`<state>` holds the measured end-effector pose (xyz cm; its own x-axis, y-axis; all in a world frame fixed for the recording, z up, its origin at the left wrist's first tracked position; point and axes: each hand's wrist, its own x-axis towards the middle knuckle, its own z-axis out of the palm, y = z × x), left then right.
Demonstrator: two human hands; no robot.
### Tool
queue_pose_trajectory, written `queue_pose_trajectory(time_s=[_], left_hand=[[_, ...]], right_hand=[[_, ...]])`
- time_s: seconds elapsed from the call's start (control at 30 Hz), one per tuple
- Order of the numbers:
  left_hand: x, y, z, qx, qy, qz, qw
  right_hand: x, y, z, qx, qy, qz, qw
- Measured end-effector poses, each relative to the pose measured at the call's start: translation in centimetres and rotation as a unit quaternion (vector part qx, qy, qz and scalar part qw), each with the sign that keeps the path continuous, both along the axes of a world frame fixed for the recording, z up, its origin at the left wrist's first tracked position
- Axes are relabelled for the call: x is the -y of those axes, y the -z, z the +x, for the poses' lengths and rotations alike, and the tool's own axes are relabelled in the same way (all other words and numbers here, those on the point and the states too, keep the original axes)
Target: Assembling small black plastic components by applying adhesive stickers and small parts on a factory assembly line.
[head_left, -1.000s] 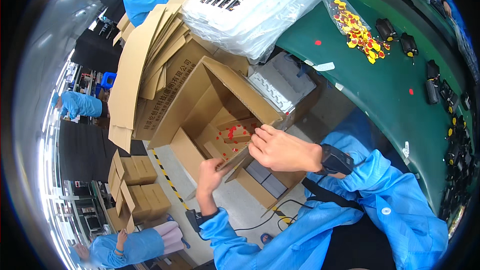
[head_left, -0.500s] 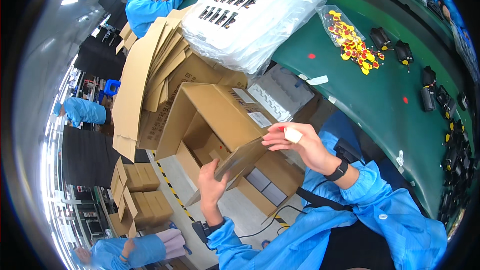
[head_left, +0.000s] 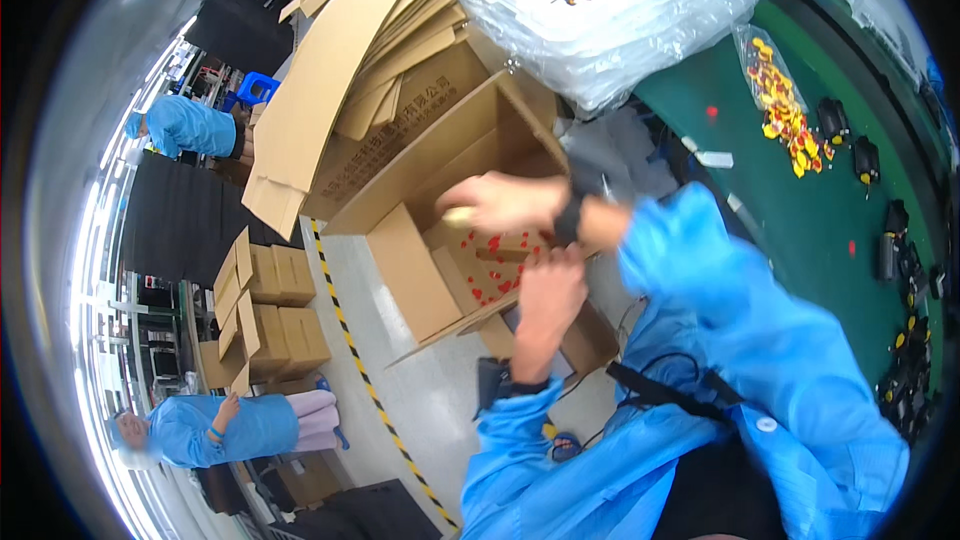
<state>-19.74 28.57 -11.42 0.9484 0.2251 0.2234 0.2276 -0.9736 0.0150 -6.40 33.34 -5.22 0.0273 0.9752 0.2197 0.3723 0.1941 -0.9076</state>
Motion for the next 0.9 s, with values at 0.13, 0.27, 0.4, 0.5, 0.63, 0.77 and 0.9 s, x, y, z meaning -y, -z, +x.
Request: queue_pose_trajectory(time_s=[0.13,0.27,0.4,0.5,0.63,0.77,0.9], left_hand=[[-0.8,1.6,0.0,0.049,-0.019,0.003,0.999],[-0.5,0.9,0.7,0.028,-0.006,-0.018,0.999],[-1.0,-0.5,-0.3,-0.02,0.017,-0.198,0.98],[0.4,1.6,0.7,-0.001,0.003,-0.118,0.993],[0.7,2.2,1.0,0.013,-0.021,-0.082,0.996],[0.6,2.0,1.3,-0.007,-0.018,-0.102,0.995],[1.5,1.5,3.3,0.009,0.03,-0.079,0.996]], right_hand=[[-1.6,-2.5,2.3,-0.177,0.007,-0.204,0.963],[-2.4,-2.8,0.6,0.428,0.035,-0.067,0.901],[-1.0,-3.6,-2.6,0.471,0.108,0.114,0.868],[3.1,-4.6,-3.5,0.198,0.13,0.089,0.967],[4.9,-4.0,-3.1,0.253,0.082,0.159,0.951],[4.7,-2.6,-1.7,0.41,0.085,0.273,0.866],[5.8,-1.3,0.8,0.135,0.143,0.058,0.979]])
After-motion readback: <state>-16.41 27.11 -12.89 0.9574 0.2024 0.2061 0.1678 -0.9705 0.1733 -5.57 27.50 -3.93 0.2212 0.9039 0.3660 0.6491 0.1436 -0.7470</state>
